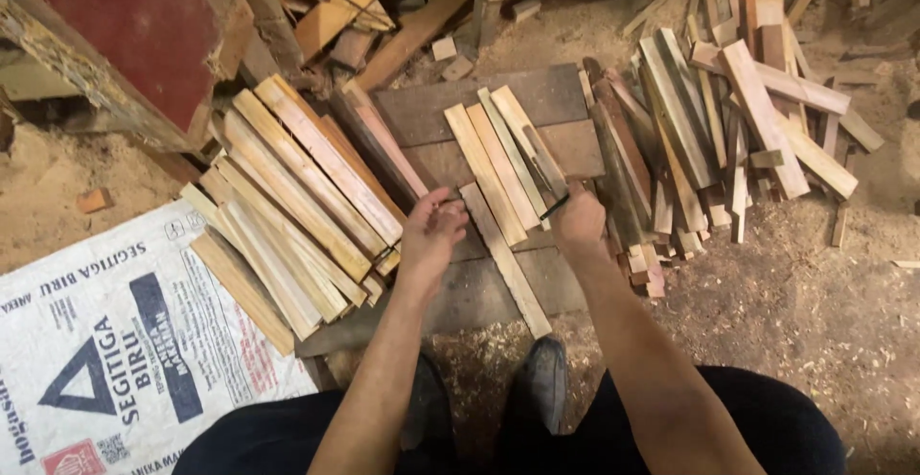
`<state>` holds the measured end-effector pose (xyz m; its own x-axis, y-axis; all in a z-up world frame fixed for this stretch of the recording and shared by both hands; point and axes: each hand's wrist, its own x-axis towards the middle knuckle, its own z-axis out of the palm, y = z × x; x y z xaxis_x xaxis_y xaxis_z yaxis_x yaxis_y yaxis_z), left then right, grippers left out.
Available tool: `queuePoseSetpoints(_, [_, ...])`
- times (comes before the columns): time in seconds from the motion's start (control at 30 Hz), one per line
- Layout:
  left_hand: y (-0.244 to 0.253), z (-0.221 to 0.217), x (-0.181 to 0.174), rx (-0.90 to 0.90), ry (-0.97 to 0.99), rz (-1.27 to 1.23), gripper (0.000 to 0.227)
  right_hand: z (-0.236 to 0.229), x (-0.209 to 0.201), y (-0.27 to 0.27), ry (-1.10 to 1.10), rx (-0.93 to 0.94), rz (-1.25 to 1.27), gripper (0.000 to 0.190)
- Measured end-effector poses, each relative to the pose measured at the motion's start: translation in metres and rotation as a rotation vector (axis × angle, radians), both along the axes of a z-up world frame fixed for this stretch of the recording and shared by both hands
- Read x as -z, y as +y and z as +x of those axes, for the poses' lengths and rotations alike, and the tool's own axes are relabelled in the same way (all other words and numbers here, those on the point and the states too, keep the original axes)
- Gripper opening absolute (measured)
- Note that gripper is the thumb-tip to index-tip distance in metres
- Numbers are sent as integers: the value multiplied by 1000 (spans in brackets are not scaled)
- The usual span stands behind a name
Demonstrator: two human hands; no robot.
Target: The person sits on the floor and picks up wooden planks from a pile. They use a pencil to mark the wood and then place the pieces back into the pile.
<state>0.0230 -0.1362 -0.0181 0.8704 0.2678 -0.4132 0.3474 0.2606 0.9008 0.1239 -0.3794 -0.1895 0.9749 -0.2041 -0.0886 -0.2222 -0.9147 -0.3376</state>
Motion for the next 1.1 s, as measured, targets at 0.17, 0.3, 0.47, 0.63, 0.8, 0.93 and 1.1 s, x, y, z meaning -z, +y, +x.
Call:
queuePoseSetpoints(0.17, [-6, 2, 22, 24, 44, -19, 45, 18, 26, -28, 112, -83, -139, 41])
queuePoseSetpoints(0.3, [-4, 7, 23, 34, 52, -10, 43, 8, -19, -18, 122, -60, 57, 52])
queuePoseSetpoints(0.47, [4, 14, 8, 41, -74, -165, 84, -24, -118, 8, -61, -386, 313, 57])
queuePoseSetpoints(0.63, [13, 10, 23, -95, -276, -585, 50, -61, -176, 19, -243, -463, 434, 53])
queuePoseSetpoints(0.8, [8, -5, 28, 11, -340, -637, 47, -66, -175, 22, -549, -548, 372, 40])
queuePoseSetpoints(0.93, [-4, -15, 2, 80, -383, -671, 54, -85, -190, 43, -688, -749, 461, 40])
queuePoseSetpoints(1.1, [-5, -26, -49, 44, -448, -654, 50, -93, -202, 42, -763, -776, 496, 41])
